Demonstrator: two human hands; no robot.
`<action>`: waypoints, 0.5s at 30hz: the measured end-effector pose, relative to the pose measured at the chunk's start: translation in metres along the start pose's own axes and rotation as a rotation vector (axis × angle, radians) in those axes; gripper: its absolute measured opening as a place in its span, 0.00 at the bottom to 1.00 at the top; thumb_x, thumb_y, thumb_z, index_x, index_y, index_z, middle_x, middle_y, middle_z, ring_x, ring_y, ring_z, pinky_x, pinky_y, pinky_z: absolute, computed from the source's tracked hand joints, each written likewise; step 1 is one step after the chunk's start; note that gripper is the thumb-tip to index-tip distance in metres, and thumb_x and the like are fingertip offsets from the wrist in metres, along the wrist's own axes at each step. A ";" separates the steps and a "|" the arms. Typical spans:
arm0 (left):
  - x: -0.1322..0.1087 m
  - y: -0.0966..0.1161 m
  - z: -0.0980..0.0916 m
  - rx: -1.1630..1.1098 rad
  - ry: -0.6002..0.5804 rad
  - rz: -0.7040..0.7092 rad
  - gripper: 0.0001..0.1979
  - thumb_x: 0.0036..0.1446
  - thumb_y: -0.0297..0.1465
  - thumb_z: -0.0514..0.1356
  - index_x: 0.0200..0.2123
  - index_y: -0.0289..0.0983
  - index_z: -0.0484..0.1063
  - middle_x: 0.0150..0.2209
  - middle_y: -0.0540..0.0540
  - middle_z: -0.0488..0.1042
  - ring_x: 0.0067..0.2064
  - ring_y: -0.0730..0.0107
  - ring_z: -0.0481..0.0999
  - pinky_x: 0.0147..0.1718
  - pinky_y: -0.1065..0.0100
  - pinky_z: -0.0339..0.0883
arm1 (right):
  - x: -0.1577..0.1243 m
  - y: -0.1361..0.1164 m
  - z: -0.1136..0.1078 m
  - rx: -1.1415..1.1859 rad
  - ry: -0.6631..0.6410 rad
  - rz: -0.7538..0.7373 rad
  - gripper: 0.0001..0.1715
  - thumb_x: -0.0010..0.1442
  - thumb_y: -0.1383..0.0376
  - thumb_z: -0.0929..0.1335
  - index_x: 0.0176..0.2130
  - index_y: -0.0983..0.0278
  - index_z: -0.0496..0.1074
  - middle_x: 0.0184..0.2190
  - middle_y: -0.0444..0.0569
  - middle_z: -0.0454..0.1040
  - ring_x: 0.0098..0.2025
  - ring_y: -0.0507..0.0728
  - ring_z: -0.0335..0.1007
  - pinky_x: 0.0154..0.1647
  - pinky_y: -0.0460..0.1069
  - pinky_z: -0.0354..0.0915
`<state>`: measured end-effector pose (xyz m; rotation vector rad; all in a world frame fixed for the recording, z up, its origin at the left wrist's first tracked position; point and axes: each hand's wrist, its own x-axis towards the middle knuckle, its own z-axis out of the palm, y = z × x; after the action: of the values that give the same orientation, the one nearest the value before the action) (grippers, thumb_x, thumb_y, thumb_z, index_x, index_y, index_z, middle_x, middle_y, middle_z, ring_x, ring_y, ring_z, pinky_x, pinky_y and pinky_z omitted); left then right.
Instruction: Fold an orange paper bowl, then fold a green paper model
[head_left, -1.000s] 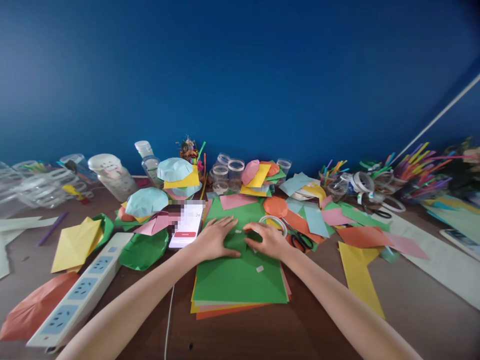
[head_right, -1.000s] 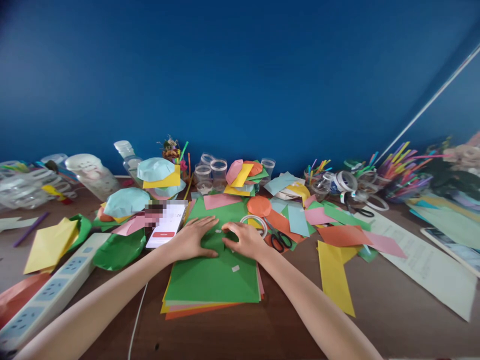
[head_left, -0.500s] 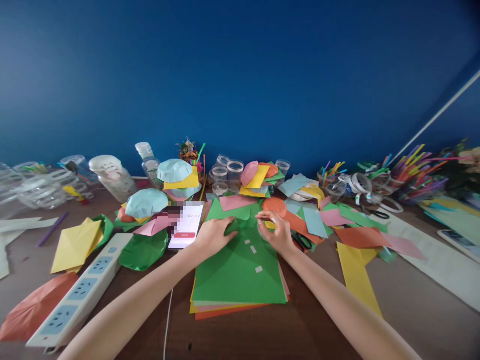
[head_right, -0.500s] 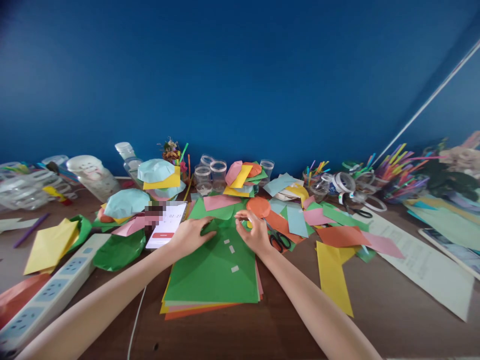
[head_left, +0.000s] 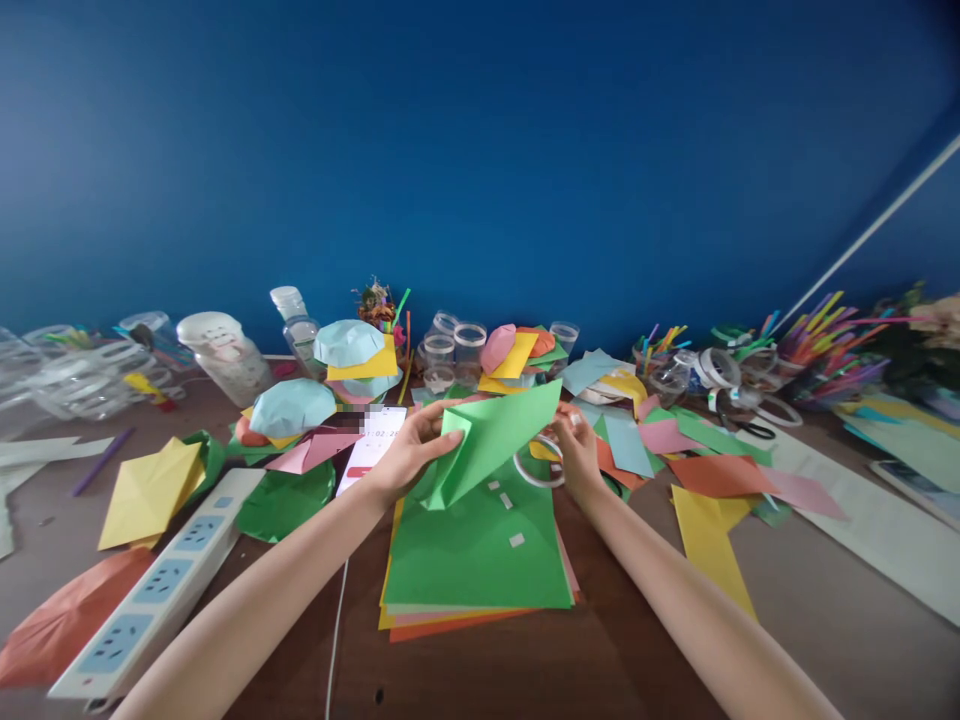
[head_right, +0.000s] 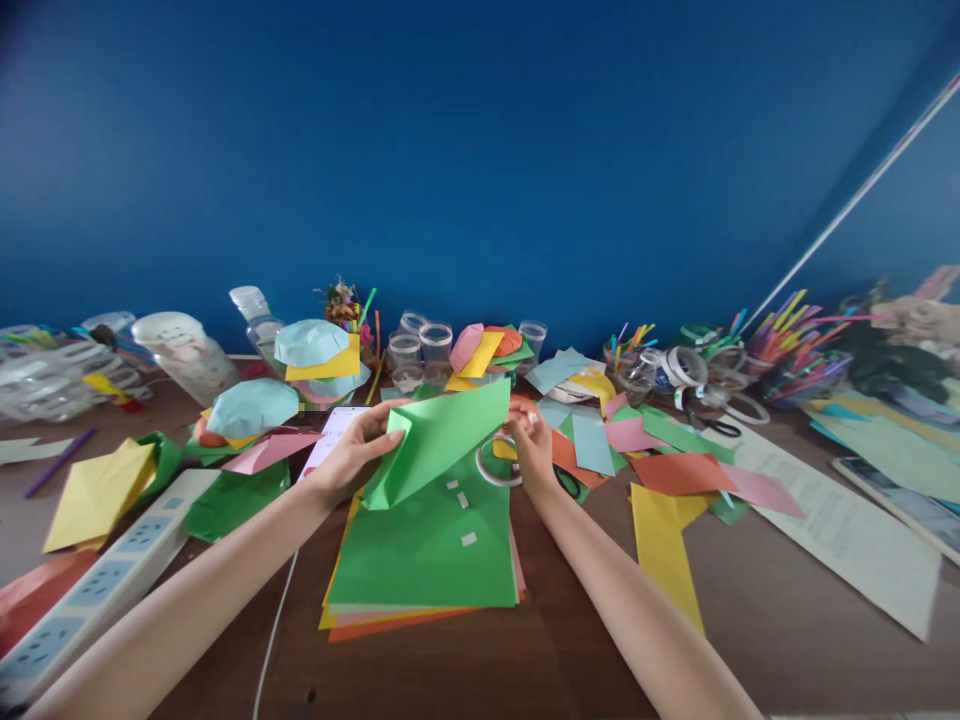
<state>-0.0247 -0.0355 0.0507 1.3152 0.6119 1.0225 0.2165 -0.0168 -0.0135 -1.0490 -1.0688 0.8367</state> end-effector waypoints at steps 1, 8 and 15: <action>0.000 -0.001 0.000 -0.071 0.024 0.006 0.24 0.51 0.36 0.62 0.50 0.36 0.64 0.40 0.43 0.75 0.38 0.63 0.75 0.36 0.67 0.69 | 0.001 0.001 0.000 0.031 -0.026 0.015 0.14 0.51 0.55 0.68 0.34 0.63 0.69 0.26 0.44 0.73 0.31 0.55 0.71 0.35 0.50 0.68; 0.004 -0.004 -0.004 -0.192 0.209 -0.011 0.26 0.52 0.38 0.61 0.53 0.40 0.62 0.43 0.45 0.74 0.41 0.62 0.75 0.40 0.65 0.68 | -0.006 -0.007 0.006 0.229 -0.128 0.135 0.23 0.54 0.45 0.62 0.35 0.61 0.67 0.29 0.45 0.74 0.31 0.55 0.71 0.30 0.48 0.67; 0.010 -0.018 -0.013 -0.211 0.351 0.021 0.23 0.54 0.42 0.56 0.50 0.36 0.67 0.43 0.44 0.74 0.47 0.58 0.71 0.45 0.61 0.65 | -0.001 -0.012 0.001 0.010 -0.084 0.089 0.20 0.44 0.57 0.73 0.35 0.62 0.66 0.22 0.41 0.72 0.22 0.52 0.68 0.24 0.47 0.65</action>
<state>-0.0265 -0.0195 0.0321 0.9659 0.7315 1.3120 0.2159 -0.0207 -0.0023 -1.0673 -1.0929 0.9642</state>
